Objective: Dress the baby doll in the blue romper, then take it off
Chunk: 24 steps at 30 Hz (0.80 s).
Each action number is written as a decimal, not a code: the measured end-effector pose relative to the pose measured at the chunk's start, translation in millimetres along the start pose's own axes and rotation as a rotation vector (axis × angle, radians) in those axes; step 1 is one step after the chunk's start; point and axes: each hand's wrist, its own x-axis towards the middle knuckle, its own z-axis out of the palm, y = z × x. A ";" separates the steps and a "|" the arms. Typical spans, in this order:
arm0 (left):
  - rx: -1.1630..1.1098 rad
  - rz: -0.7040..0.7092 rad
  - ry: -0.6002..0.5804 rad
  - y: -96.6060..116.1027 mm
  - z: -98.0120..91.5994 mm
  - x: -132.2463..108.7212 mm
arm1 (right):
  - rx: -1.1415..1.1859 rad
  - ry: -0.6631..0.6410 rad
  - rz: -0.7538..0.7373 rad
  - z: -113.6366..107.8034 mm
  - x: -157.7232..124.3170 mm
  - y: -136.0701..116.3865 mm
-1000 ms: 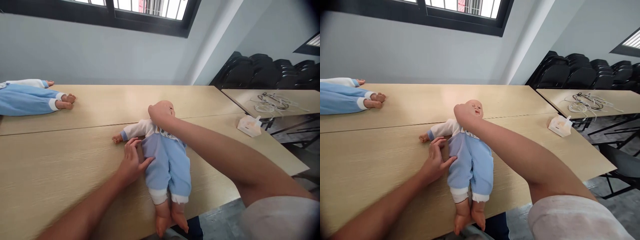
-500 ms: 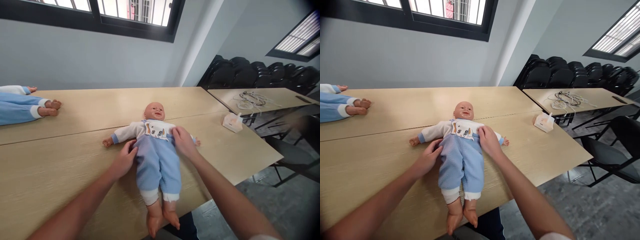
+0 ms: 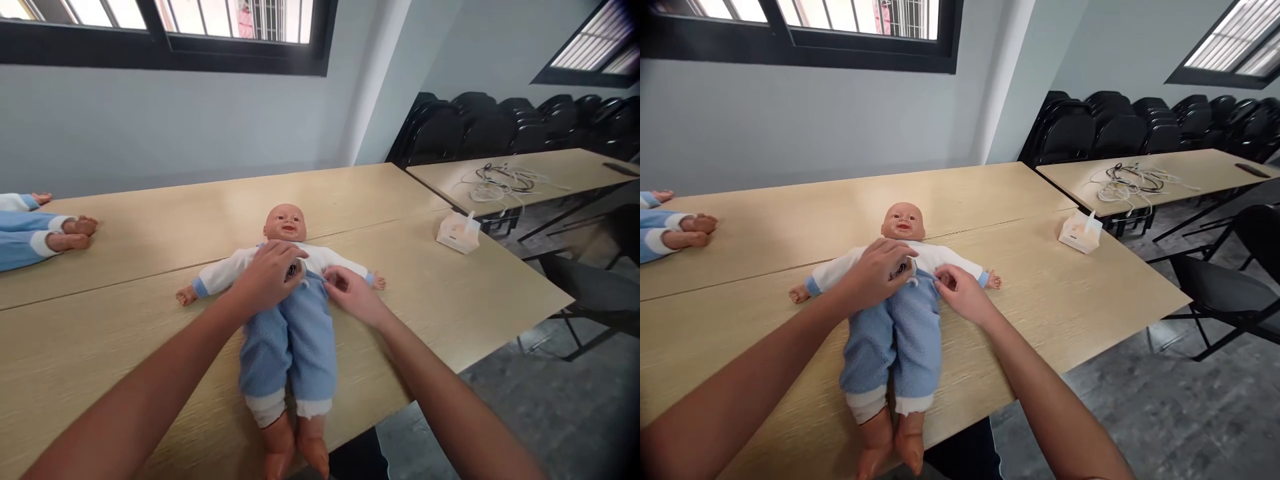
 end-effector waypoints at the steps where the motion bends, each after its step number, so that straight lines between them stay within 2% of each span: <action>1: 0.026 0.040 -0.085 0.8 1.3 11.9 | -0.062 -0.001 -0.033 -0.5 -0.2 0.8; 2: 0.055 0.068 -0.163 1.2 2.3 22.0 | -0.129 0.029 -0.070 0.1 -1.0 2.3; 4: 0.111 0.092 -0.276 2.3 3.1 35.2 | -0.277 0.183 -0.151 4.2 -3.4 6.6; 6: 0.154 0.088 -0.291 5.7 2.7 38.9 | -0.417 0.368 -0.237 11.3 -6.2 11.4; 8: 0.193 0.061 -0.168 11.5 3.4 34.7 | -0.509 0.480 -0.312 18.7 -8.5 15.0; 9: 0.213 0.044 -0.068 14.7 4.9 30.8 | -0.532 0.479 -0.354 21.4 -9.3 15.8; 11: 0.242 0.012 0.127 20.2 10.0 21.6 | -0.551 0.400 -0.436 21.9 -10.2 15.8; 13: 0.252 -0.039 0.215 22.8 16.6 13.6 | -0.550 0.326 -0.467 13.4 -10.6 15.8; 15: 0.227 -0.104 0.166 22.0 21.5 8.5 | -0.573 0.335 -0.387 -4.0 -11.8 19.5; 18: 0.109 -0.172 0.031 17.1 20.2 5.4 | -0.685 0.402 -0.126 -35.9 -17.6 36.9; 20: -0.004 -0.170 -0.033 13.9 14.0 5.1 | -0.743 0.387 0.030 -51.6 -23.3 53.2; 22: -0.096 -0.162 -0.071 11.6 7.3 5.9 | -0.732 0.342 0.117 -59.5 -27.9 66.9; 24: -0.119 -0.167 -0.057 10.3 3.7 7.7 | -0.673 0.310 0.154 -61.7 -29.6 74.7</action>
